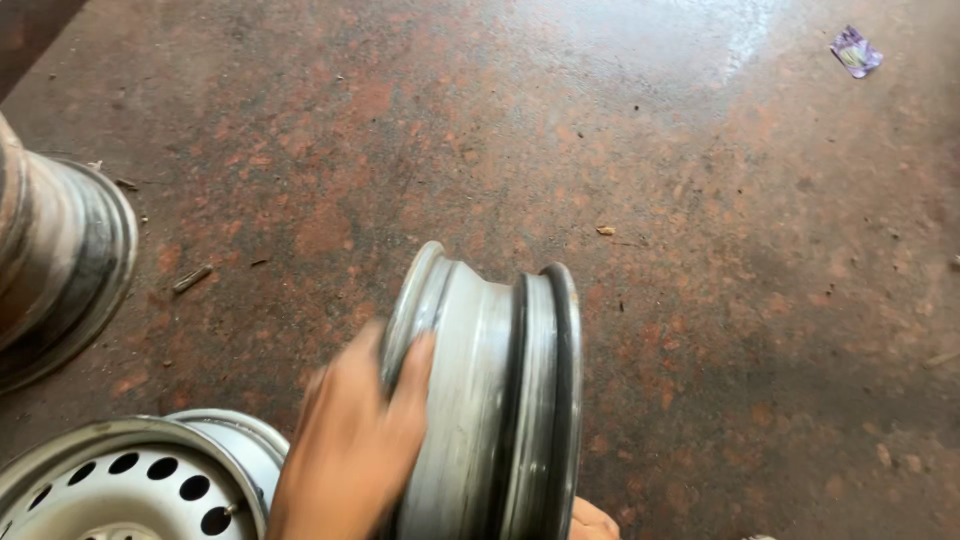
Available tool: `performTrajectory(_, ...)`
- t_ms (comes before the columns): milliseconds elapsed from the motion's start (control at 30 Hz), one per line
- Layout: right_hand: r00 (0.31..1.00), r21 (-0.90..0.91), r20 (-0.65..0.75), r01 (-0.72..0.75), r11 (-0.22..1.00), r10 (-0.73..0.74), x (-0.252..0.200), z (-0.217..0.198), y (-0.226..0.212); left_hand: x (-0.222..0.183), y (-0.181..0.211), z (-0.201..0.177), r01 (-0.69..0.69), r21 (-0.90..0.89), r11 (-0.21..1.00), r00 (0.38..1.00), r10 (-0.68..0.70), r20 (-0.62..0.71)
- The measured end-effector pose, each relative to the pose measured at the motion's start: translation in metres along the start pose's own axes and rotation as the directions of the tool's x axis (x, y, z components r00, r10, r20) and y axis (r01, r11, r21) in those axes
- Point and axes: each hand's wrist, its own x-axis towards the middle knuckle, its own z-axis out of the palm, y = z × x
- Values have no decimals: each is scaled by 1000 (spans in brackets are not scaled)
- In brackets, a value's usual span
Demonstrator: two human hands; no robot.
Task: The person sands the outer edge and side of a metal wheel rim by hand using a piece of sandpaper, rotating the rim to reach different sections.
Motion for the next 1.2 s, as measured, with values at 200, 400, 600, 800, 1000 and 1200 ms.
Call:
performTrajectory(200, 921, -312, 93, 388, 867, -379, 30, -7, -26, 30, 55, -31, -210, -2, 978, 977, 210, -22)
performTrajectory(400, 836, -477, 245, 545, 689, -491, 26, -5, -31, 12, 45, -36, -163, -90, 982, 981, 152, -119)
performTrajectory(600, 548, -480, 427, 811, 334, -719, 108, -60, -43, 21, 44, -32, -125, -75, 989, 973, 107, -202)
performTrajectory(800, 920, -344, 57, 382, 858, -388, 235, -105, -43, 14, 42, -23, -41, -41, 998, 958, 28, -286)
performTrajectory(1000, 663, -393, 243, 735, 553, -708, 147, -66, -54, 19, 21, -2, -199, -108, 974, 903, 139, -407)
performTrajectory(1200, 851, -206, 154, 525, 826, -502, 249, -100, -32, 0, 2, 20, -132, -47, 990, 842, 87, -532)
